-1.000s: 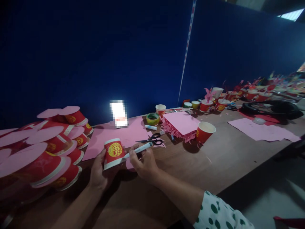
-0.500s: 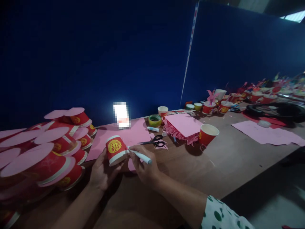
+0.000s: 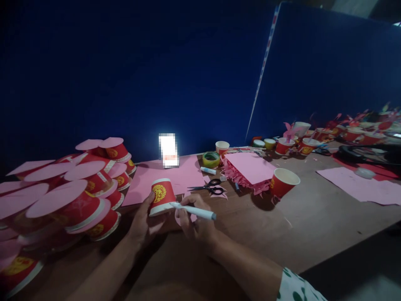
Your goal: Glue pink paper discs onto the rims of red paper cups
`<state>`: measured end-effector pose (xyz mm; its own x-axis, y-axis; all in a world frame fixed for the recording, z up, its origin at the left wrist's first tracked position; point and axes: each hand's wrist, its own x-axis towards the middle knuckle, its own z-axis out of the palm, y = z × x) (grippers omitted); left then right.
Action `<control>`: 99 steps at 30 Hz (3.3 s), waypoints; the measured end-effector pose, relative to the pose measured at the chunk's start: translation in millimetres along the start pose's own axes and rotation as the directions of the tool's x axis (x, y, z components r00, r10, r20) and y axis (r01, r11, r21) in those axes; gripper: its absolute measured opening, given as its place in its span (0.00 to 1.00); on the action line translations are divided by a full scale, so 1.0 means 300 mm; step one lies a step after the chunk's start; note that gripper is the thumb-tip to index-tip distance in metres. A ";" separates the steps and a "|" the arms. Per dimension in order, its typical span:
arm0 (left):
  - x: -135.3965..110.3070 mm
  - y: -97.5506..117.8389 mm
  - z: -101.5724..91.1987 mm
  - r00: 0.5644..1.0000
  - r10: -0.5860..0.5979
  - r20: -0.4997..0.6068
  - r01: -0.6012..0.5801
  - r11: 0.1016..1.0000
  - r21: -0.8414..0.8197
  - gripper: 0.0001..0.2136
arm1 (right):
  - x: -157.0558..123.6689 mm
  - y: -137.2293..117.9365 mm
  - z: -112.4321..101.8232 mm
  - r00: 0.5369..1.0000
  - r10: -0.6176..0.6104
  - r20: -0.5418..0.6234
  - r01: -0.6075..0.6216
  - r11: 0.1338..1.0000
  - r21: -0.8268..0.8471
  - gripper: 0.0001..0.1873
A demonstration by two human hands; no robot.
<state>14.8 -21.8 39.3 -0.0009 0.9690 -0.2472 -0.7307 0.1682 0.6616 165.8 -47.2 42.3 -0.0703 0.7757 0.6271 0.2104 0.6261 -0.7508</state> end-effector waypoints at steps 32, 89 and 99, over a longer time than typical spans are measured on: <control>-0.003 -0.031 -0.007 0.990 0.068 0.127 -0.079 0.993 0.083 0.08 | 0.027 0.014 -0.014 0.984 0.070 0.163 -0.068 0.998 -0.016 0.03; -0.014 -0.026 0.000 0.994 0.016 0.111 -0.022 0.998 0.061 0.13 | 0.048 0.030 -0.030 0.993 0.052 0.106 -0.047 0.997 -0.053 0.03; -0.002 -0.017 -0.007 1.000 0.004 -0.009 -0.004 0.999 -0.034 0.12 | 0.036 0.033 -0.022 0.988 0.154 -0.017 -0.149 0.977 0.153 0.05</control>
<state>16.9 -23.7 34.7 -0.0096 0.9680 -0.2509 -0.7535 0.1580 0.6382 173.6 -33.1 43.1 -0.0208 0.8612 0.5078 0.0672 0.5080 -0.8587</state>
